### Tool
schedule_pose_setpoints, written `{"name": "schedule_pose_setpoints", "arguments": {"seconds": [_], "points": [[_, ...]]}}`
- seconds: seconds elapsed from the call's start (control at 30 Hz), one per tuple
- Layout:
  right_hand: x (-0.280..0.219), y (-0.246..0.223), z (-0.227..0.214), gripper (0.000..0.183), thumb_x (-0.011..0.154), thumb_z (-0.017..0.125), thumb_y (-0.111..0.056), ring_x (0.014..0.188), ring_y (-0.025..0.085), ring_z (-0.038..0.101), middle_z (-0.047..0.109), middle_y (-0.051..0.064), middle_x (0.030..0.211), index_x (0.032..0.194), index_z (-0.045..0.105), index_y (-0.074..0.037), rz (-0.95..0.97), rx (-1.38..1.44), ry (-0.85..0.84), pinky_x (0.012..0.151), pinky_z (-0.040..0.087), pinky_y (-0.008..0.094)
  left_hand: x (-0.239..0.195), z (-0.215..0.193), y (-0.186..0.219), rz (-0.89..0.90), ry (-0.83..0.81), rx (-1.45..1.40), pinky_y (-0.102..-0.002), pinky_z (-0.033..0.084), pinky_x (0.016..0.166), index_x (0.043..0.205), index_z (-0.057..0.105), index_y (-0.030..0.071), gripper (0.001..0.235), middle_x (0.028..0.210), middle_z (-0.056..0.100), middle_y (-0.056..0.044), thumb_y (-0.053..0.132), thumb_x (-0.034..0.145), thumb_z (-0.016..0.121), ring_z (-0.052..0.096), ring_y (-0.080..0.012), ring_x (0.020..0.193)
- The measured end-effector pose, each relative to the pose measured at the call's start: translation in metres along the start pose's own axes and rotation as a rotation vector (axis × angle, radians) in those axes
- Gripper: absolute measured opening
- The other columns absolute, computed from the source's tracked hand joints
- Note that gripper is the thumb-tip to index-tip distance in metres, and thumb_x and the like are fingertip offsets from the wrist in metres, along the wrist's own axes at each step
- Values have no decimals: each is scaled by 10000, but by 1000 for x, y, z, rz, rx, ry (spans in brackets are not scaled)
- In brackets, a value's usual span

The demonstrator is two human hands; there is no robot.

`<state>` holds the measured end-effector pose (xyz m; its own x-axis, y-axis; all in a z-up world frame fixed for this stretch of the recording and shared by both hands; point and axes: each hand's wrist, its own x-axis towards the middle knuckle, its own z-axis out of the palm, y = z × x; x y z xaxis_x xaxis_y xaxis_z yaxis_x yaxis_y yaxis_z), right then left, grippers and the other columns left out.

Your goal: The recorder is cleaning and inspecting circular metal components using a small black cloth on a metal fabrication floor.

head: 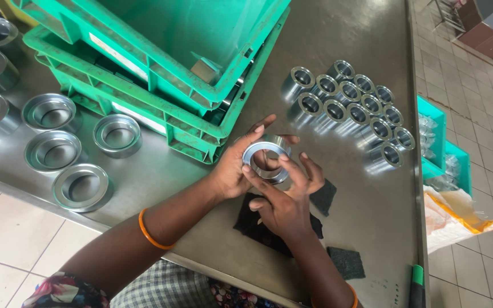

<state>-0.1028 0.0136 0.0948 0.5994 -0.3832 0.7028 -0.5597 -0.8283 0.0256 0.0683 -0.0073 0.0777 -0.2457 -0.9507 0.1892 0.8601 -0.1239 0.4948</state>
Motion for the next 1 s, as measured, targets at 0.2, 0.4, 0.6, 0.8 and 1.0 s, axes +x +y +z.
{"name": "schedule_pose_setpoints", "arguments": {"seconds": [0.2, 0.4, 0.6, 0.8, 1.0], "points": [[-7, 24, 1, 565, 1072, 382, -654, 1384, 344, 265, 369, 73, 1423, 1101, 828, -309, 7, 179, 58, 1262, 303, 540, 3, -5, -4, 10, -14, -91, -448, 601, 901, 1648, 175, 207, 733, 1464, 564, -232, 439, 1058, 544, 703, -320, 1036], [-10, 45, 5, 715, 1068, 321, -663, 1304, 261, 358, 400, 57, 1310, 911, 832, -188, 112, 338, 215, 1179, 328, 470, 4, -2, -4, -32, 78, -53, -510, 596, 913, 1562, 161, 230, 752, 1388, 550, -207, 492, 957, 522, 744, -410, 966], [-9, 58, 11, 733, 1125, 286, -574, 1296, 259, 375, 404, 100, 1287, 887, 795, -103, 196, 343, 252, 1159, 312, 462, 5, -2, -7, 59, 183, 169, -442, 573, 974, 1575, 193, 144, 844, 1362, 592, -168, 325, 906, 675, 688, -256, 1134], [-6, 77, 13, 591, 1127, 376, -475, 1226, 272, 382, 415, 113, 1268, 970, 783, -76, 352, 320, 150, 1102, 334, 450, -1, 11, 2, 484, 139, 1089, -376, 560, 827, 1506, 318, 119, 907, 1052, 538, -88, 257, 768, 828, 587, -202, 938], [-5, 83, 18, 322, 1074, 573, -338, 1187, 283, 388, 441, 95, 1287, 1011, 792, -110, 453, 268, 45, 1052, 384, 437, 1, -14, -2, 573, 128, 2124, -450, 406, 963, 1270, 653, 183, 552, 1091, 716, 6, 329, 772, 843, 564, -289, 1098]]}}
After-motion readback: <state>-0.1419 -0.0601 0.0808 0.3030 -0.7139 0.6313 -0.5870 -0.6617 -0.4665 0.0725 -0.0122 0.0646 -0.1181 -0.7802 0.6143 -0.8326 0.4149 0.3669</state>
